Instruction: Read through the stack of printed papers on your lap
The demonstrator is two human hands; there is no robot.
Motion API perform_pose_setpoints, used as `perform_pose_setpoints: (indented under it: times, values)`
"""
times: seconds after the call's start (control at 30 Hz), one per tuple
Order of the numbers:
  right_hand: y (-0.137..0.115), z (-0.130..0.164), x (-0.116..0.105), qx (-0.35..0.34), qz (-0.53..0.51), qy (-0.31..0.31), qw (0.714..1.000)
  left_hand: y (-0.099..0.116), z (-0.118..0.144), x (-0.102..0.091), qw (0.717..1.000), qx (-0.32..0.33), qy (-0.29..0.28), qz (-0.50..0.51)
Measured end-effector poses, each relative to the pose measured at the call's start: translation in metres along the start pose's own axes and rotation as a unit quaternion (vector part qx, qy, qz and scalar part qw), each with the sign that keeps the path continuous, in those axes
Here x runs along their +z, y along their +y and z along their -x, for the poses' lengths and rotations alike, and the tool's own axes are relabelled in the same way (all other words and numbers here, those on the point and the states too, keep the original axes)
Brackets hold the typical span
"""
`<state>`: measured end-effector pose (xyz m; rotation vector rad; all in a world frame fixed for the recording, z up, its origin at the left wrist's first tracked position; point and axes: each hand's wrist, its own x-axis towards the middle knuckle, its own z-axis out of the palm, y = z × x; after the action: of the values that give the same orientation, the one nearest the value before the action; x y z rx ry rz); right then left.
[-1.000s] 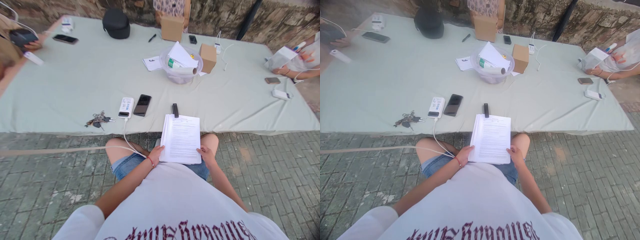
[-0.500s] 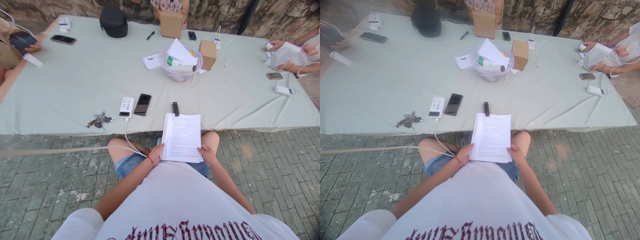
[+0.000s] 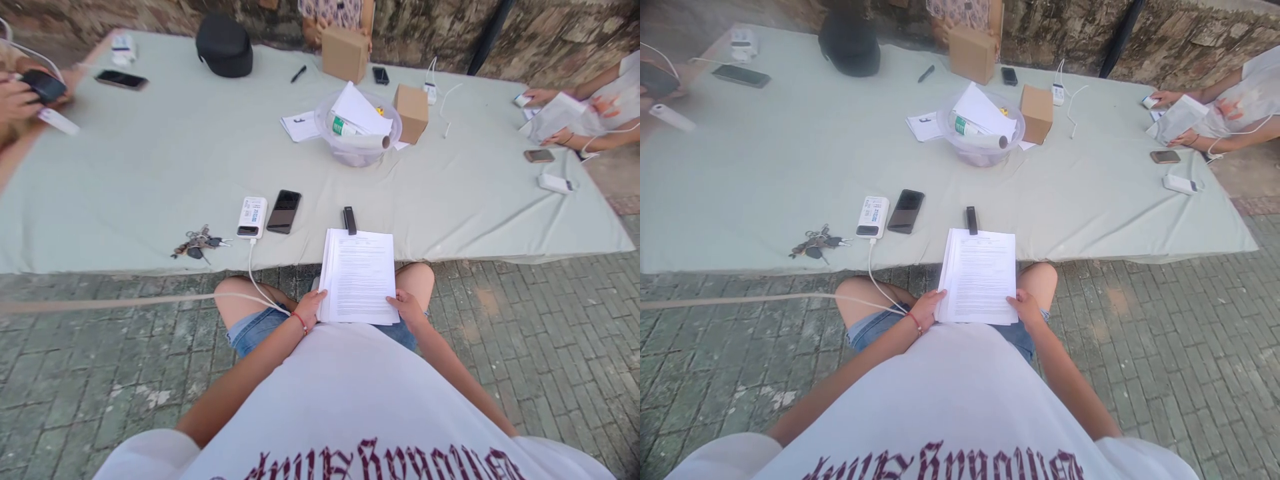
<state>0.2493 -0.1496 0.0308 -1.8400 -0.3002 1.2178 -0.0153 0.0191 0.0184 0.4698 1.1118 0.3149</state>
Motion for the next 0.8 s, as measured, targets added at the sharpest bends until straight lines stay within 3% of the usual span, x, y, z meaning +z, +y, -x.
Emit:
perform_pose_setpoints:
  times: [0.37,0.63,0.8]
  values:
    - [-0.007,0.021,0.009,0.049,-0.037,0.029,0.998,0.003,0.016,0.000,0.999,-0.019,0.001,0.046]
    - [0.013,0.031,0.012,0.071,-0.087,0.035,0.993,0.005,0.023,0.002,0.995,-0.055,-0.065,0.048]
    - [0.023,0.028,0.007,0.051,-0.067,0.019,0.996,0.004,0.021,0.000,0.998,-0.029,-0.042,0.022]
